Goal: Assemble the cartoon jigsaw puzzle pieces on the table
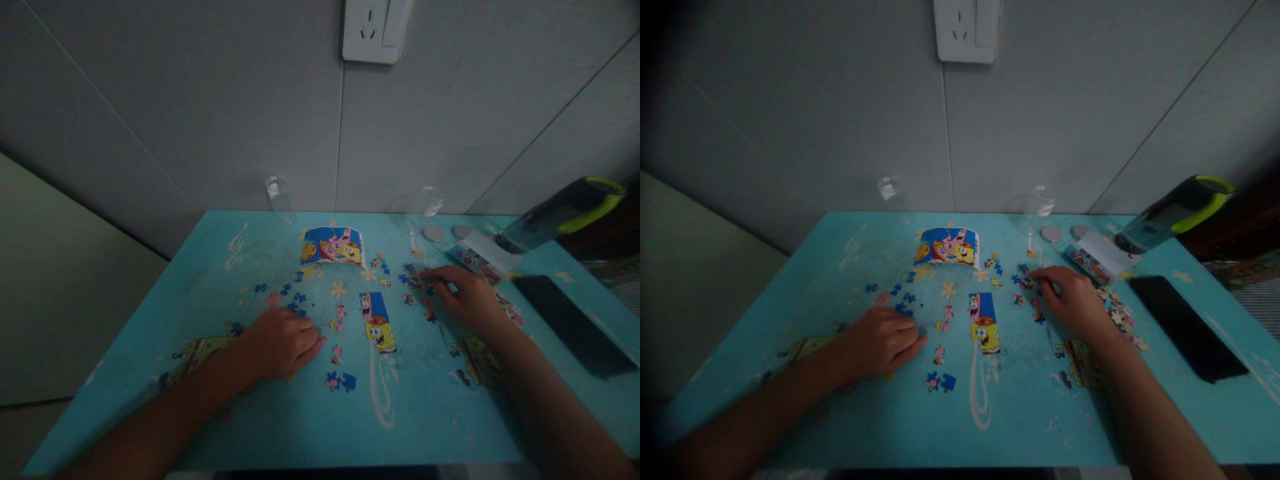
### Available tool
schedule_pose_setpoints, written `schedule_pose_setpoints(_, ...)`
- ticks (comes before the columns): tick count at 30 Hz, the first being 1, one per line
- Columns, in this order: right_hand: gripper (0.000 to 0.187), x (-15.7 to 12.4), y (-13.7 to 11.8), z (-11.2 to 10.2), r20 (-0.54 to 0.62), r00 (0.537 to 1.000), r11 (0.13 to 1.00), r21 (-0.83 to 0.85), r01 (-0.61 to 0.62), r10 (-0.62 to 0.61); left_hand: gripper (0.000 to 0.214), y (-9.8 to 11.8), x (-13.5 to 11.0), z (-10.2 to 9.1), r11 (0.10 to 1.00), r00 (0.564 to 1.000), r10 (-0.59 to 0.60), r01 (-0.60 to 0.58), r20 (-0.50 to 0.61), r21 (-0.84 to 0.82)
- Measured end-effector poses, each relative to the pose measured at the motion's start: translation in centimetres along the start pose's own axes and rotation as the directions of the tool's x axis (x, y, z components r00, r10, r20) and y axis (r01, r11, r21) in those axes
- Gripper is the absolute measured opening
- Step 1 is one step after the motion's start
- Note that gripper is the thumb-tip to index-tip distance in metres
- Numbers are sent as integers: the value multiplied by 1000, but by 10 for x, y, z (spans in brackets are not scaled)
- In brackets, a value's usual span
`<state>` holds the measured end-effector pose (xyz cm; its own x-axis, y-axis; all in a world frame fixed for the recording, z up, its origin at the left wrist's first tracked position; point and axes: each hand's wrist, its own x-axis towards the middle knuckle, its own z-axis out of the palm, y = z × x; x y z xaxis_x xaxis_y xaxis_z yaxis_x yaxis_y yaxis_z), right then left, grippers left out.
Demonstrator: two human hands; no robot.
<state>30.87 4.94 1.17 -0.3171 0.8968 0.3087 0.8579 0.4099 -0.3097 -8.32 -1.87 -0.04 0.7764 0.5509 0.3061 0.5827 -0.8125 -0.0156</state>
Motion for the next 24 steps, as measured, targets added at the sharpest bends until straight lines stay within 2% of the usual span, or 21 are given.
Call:
schedule_pose_setpoints(15, 30, -1, -1, 1, 5, 1000, 1000, 16, -17, 17, 40, -1, -1, 2, 1000, 1000, 9, -9, 27, -5)
schedule_pose_setpoints(24, 30, -1, 3, 2, 14, 1000, 1000, 11, -16, 16, 42, 0, -1, 1, 1000, 1000, -4, 4, -1, -5)
